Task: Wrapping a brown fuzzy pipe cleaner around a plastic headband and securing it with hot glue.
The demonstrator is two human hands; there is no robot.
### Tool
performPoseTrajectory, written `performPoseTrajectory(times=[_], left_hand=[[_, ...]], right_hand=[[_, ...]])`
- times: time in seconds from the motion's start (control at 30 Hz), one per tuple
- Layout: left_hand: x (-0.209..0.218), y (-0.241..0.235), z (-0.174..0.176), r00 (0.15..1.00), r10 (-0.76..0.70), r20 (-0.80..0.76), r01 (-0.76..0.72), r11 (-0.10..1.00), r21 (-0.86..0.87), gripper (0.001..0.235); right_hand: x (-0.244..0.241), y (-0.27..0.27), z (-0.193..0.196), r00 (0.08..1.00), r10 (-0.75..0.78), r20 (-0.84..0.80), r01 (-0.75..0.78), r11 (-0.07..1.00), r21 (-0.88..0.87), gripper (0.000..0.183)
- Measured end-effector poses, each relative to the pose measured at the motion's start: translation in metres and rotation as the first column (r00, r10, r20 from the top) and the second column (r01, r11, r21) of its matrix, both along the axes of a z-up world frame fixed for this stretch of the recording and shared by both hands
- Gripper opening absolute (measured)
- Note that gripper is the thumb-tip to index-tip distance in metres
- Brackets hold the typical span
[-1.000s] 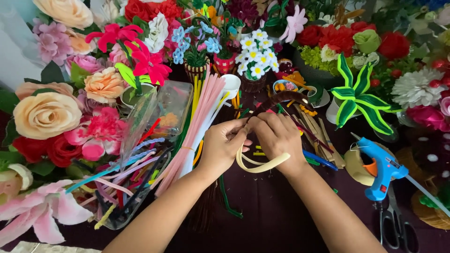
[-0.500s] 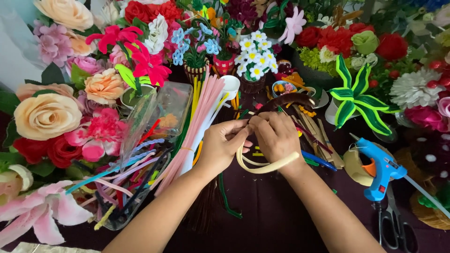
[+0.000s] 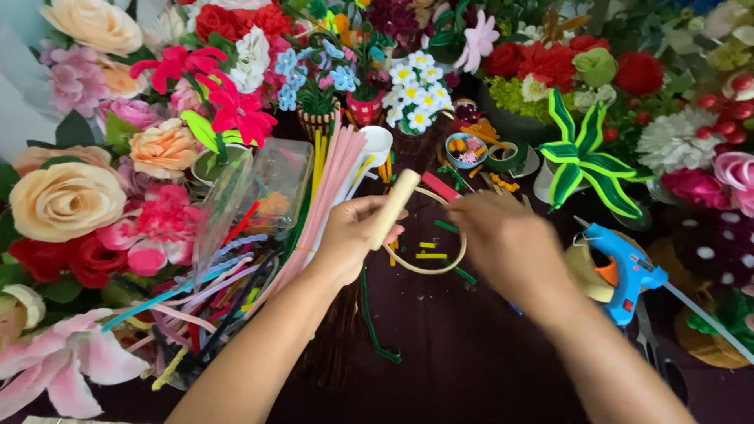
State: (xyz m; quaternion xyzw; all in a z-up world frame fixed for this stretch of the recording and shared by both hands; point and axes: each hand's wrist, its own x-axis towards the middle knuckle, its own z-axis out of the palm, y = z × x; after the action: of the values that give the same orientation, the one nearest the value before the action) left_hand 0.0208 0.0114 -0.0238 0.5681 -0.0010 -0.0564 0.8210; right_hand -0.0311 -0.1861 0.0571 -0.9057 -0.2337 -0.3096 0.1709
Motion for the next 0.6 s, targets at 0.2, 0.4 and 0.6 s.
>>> performPoseTrajectory(times=[0.2, 0.4, 0.6], left_hand=[[-0.003, 0.001, 0.023, 0.977, -0.063, -0.202, 0.056, 0.998, -0.039, 0.029], [-0.009, -0.006, 0.029, 0.978, -0.077, -0.196, 0.072, 0.997, -0.030, 0.034], [-0.018, -0.014, 0.038, 0.965, -0.056, -0.257, 0.087, 0.990, 0.110, 0.025]], right_hand=[[-0.078, -0.128, -0.001, 0.774, -0.595, -0.217, 0.591, 0.802, -0.089, 0.018], [-0.116, -0.222, -0.081, 0.517, -0.816, -0.260, 0.790, 0.571, -0.222, 0.021], [-0.095, -0.190, -0.060, 0.375, -0.546, -0.749, 0.817, 0.577, -0.012, 0.060]])
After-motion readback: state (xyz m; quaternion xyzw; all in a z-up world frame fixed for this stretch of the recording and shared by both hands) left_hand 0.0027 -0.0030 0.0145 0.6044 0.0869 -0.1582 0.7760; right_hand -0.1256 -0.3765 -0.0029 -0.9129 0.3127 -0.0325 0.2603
